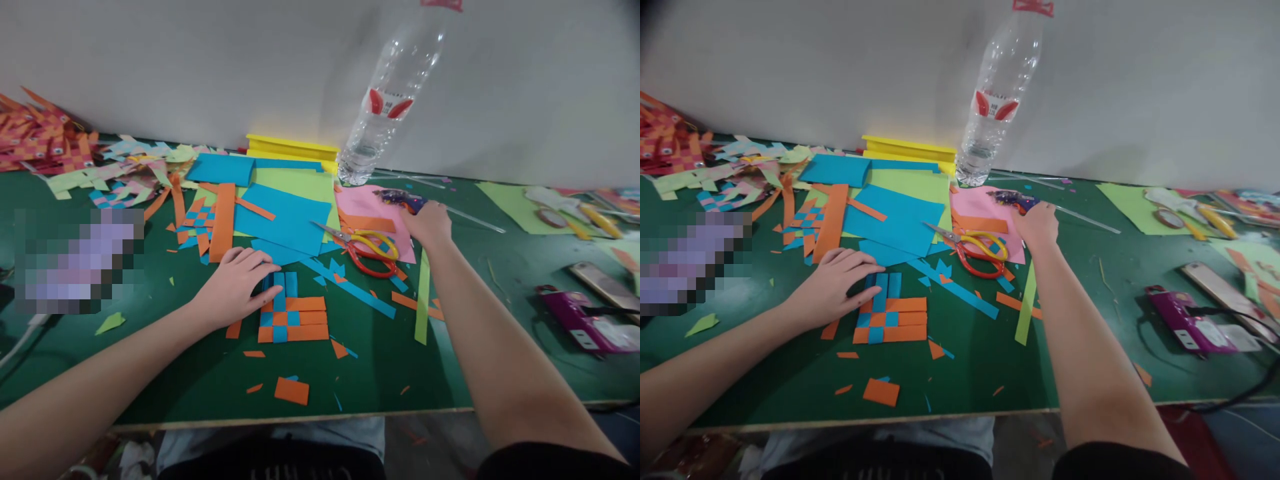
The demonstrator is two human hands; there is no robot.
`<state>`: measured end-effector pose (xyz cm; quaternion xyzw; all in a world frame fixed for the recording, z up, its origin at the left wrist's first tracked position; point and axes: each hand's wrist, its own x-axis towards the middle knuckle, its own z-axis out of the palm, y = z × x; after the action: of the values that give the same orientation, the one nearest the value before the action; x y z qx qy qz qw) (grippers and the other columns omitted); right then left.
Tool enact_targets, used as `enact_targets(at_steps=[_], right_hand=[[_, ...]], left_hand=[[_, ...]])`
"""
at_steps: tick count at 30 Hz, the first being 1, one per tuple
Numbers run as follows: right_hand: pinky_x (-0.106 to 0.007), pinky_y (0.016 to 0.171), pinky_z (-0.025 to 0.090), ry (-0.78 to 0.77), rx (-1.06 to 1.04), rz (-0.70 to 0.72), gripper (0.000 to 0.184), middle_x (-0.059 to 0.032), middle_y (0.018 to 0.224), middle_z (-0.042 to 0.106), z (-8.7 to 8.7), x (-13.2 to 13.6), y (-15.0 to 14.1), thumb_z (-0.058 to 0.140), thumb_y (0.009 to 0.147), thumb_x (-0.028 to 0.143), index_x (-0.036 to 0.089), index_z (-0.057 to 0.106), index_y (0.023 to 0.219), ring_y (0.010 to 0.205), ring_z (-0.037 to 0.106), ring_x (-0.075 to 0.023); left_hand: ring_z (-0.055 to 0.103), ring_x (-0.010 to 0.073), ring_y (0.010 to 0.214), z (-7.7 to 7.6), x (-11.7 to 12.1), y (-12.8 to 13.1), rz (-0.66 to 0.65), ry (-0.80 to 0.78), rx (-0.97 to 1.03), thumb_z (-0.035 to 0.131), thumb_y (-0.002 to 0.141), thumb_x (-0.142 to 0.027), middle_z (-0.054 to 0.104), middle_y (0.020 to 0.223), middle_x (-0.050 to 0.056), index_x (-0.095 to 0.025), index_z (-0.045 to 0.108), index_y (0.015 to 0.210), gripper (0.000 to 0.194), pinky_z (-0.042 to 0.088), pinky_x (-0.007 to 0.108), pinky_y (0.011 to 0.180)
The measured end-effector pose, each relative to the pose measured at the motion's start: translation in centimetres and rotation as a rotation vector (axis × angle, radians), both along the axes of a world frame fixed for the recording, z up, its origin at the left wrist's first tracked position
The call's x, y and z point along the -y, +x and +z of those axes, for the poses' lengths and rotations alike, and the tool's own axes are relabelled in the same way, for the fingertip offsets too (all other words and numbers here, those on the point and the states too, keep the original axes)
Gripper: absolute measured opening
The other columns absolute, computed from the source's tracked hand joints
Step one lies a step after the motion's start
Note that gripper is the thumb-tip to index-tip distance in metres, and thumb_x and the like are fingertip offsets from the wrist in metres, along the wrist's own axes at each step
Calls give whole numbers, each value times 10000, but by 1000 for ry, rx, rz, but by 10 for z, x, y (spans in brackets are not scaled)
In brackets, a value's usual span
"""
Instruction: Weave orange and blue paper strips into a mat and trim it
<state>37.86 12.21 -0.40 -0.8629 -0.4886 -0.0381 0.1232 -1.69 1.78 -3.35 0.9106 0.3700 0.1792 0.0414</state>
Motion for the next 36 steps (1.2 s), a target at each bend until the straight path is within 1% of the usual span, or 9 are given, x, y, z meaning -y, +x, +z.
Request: enact_targets(at_steps=[5,8,10,13,16,21,27,32,36], right_hand=[[-470,973,464,136,23,105,546,-278,1315,531,12,20,-20,540,881,419,54,515,1287,1166,586,-380],[-489,1001,442,264,59,192,535,-274,1259,558,15,29,-29,550,879,393,43,507,1281,1163,569,-382],[-495,1035,417,300,96,225,543,-275,1259,562,16,33,-31,554,884,372,31,490,1301,1203,532,-387],[-500,1063,393,296,144,227,572,-283,1294,550,15,34,-27,550,896,376,17,462,1333,1246,487,-392],[-509,1051,400,290,166,207,599,-285,1301,547,11,32,-17,531,905,407,6,454,1342,1244,483,-397],[-540,1018,425,288,121,136,584,-281,1292,568,-2,22,2,516,900,444,49,470,1328,1237,510,-406],[-555,949,450,267,57,115,524,-293,1211,613,-13,13,15,463,912,470,65,533,1235,1161,571,-416],[-540,922,451,269,54,112,538,-286,1182,624,-14,9,19,436,927,487,56,548,1228,1134,583,-402],[-539,924,455,263,53,115,534,-291,1200,624,-11,9,18,490,914,456,43,548,1248,1148,589,-408]], left_hand=[[606,269,1047,0,0,0,-12,1,-17,422,1013,-481,670,1106,108,-180,656,1157,407,402,474,972],[607,271,1055,-1,0,-1,-18,-6,-17,440,1013,-449,666,1121,109,-179,645,1164,371,399,481,977],[609,264,1051,-1,-1,-2,-25,-8,-8,457,1010,-431,668,1124,103,-188,640,1165,341,395,477,981],[614,259,1036,0,-1,-2,-36,-8,-7,457,1013,-411,670,1116,101,-188,641,1150,321,387,474,978],[614,258,1033,0,0,-1,-41,-9,-14,444,1020,-406,670,1115,97,-186,644,1139,321,380,471,975],[617,262,1026,-1,0,-1,-41,-3,-21,434,1021,-400,671,1113,99,-178,653,1126,329,369,464,976],[613,258,1040,-3,-1,-2,-40,5,-14,434,1023,-406,670,1119,93,-186,650,1126,326,360,448,982],[610,256,1035,-3,-1,-3,-47,-1,-19,421,1029,-407,665,1117,91,-180,647,1124,334,353,451,979],[612,257,1038,-3,-1,-3,-49,3,-16,418,1030,-408,664,1119,94,-177,644,1132,338,358,455,975]])
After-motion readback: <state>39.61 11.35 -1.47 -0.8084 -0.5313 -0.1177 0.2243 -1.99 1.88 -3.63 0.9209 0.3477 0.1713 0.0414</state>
